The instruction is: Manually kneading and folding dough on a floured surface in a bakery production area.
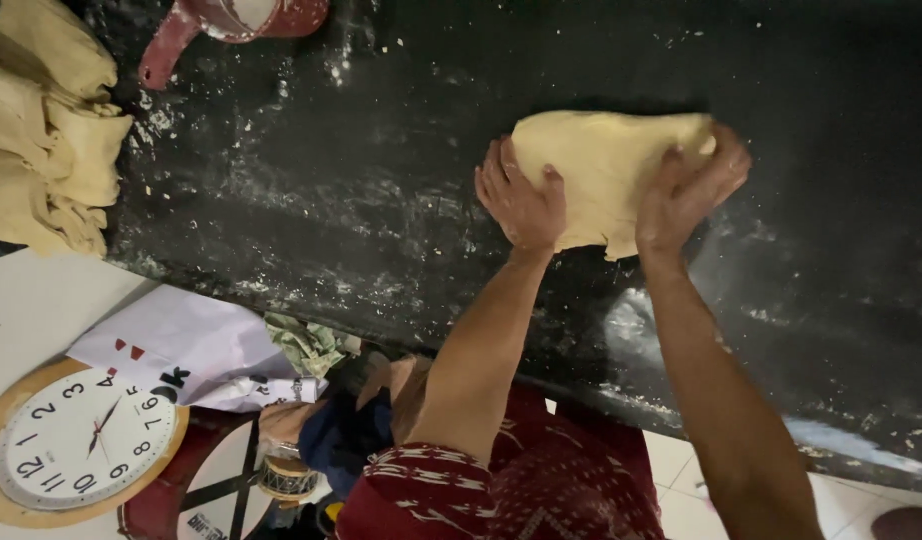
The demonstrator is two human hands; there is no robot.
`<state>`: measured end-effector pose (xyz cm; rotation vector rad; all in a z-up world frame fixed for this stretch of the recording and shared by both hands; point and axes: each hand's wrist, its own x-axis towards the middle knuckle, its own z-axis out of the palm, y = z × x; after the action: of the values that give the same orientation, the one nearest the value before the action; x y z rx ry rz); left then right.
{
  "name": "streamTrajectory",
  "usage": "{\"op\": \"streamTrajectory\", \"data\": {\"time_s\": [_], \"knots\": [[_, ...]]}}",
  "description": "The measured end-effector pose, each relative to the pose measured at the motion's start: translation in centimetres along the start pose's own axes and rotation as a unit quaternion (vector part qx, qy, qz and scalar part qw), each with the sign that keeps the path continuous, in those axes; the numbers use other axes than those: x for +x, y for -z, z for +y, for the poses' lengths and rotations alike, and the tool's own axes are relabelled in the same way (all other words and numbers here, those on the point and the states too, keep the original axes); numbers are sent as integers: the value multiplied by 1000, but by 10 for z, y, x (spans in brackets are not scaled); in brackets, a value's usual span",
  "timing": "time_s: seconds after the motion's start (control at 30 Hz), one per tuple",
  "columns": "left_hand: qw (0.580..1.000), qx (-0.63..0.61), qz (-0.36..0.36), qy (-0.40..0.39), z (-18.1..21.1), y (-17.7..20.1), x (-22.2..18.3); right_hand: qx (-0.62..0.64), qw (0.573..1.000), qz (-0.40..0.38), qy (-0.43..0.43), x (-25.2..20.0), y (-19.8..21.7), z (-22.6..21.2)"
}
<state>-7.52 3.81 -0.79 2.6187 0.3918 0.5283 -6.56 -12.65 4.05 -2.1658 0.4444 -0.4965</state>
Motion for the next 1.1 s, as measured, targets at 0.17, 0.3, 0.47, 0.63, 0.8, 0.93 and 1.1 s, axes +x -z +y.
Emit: {"op": "streamTrajectory", "data": {"time_s": [0.17,0.3,0.47,0.63,0.8,0.93,1.1], "knots": [[1000,-8,-15,14,15,17,9,-100,976,9,195,30,-21,-42],[999,-16,-1,30,23,22,16,-153,955,-49,250,35,-33,-41],[997,-46,-38,43,4,8,9,-264,935,-69,226,32,-59,17],[991,-110,-49,50,7,19,36,-323,907,-69,259,38,-59,20],[997,-46,-30,-58,0,-27,62,-300,916,-45,262,43,-63,26],[998,-17,-36,-39,-4,-29,57,-265,930,-12,256,39,-69,38],[996,-47,-65,-48,-1,-23,66,-139,970,-34,194,35,-65,48]]}}
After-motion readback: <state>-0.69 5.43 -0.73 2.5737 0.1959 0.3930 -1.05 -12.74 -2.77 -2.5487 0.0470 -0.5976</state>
